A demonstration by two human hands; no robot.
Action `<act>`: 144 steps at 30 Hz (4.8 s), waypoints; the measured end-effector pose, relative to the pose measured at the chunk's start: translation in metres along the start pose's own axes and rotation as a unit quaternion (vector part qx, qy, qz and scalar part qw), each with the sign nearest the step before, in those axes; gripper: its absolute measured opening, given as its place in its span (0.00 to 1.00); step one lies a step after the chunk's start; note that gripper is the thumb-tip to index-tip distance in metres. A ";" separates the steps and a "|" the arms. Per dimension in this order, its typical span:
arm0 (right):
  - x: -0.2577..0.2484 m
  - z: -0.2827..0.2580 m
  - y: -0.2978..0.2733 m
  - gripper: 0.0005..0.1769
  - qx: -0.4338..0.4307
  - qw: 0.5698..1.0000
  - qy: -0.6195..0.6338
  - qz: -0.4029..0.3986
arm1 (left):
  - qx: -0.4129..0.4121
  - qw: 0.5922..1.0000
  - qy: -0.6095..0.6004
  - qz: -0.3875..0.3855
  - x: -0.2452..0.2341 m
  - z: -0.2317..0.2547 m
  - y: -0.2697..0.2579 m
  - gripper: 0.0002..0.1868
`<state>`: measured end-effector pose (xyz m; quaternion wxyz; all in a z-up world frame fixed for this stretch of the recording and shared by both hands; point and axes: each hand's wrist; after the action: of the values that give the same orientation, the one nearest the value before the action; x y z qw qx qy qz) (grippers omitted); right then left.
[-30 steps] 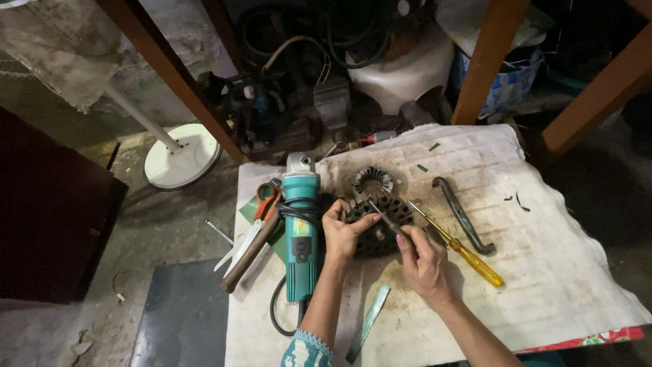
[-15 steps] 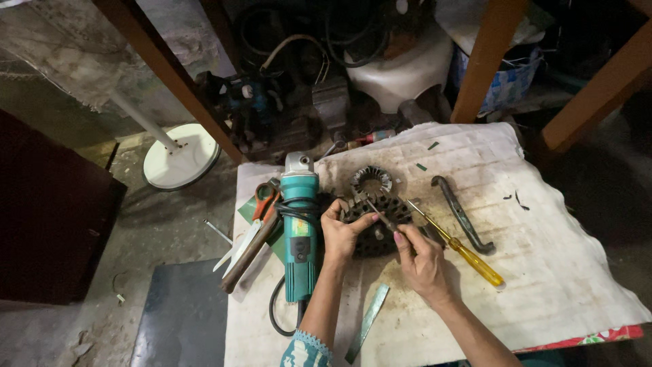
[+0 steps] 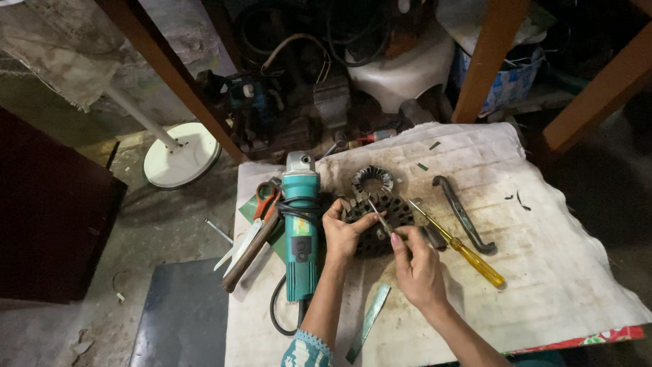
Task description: The person uses a yellow screwdriver and a metal pry tool to scrape and clean debris from the slots of a dark circular mechanical component. They repeatedly rotate the part to access different areas and switch between tools to remove material.
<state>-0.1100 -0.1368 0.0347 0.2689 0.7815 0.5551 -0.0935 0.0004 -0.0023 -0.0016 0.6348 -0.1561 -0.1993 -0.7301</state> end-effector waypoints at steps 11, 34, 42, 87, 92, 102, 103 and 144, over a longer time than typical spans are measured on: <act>-0.004 -0.039 0.011 0.09 -0.047 0.996 0.061 0.047 | 0.059 0.976 0.180 0.105 0.000 -0.006 -0.002 0.20; -0.001 -0.042 0.062 0.17 -0.006 0.997 -0.074 -0.003 | 0.063 0.965 0.216 0.135 0.009 -0.005 -0.002 0.30; 0.018 -0.038 0.085 0.18 -0.032 0.997 -0.072 0.019 | 0.015 0.933 0.307 0.189 0.003 -0.020 0.009 0.37; -0.079 -0.045 0.142 0.14 -0.156 0.970 -0.107 -0.153 | 0.083 0.935 0.331 0.092 0.016 0.011 -0.001 0.25; -0.069 0.001 0.074 0.13 -0.084 0.992 -0.049 0.083 | 0.059 0.979 0.181 0.070 0.013 0.009 -0.007 0.22; -0.032 0.079 0.019 0.15 -0.210 0.949 -0.227 0.064 | 0.083 0.969 0.208 0.100 0.009 0.009 -0.010 0.18; -0.033 0.079 0.021 0.16 -0.233 0.941 -0.237 0.065 | 0.080 0.973 0.194 0.098 0.009 0.008 -0.009 0.18; -0.032 0.072 0.017 0.19 -0.317 0.932 -0.161 0.066 | 0.121 0.928 0.264 0.232 0.020 -0.018 -0.031 0.17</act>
<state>-0.0951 -0.2051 -0.0059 0.5940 0.6647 0.4527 -0.0192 -0.0329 -0.0246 -0.0112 0.8303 0.0782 -0.0694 -0.5475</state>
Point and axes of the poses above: each hand's wrist, its own y-axis towards the middle knuckle, its own x-axis out of the palm, z = x × y, and after that the axes turned 5 degrees about -x, right-handed
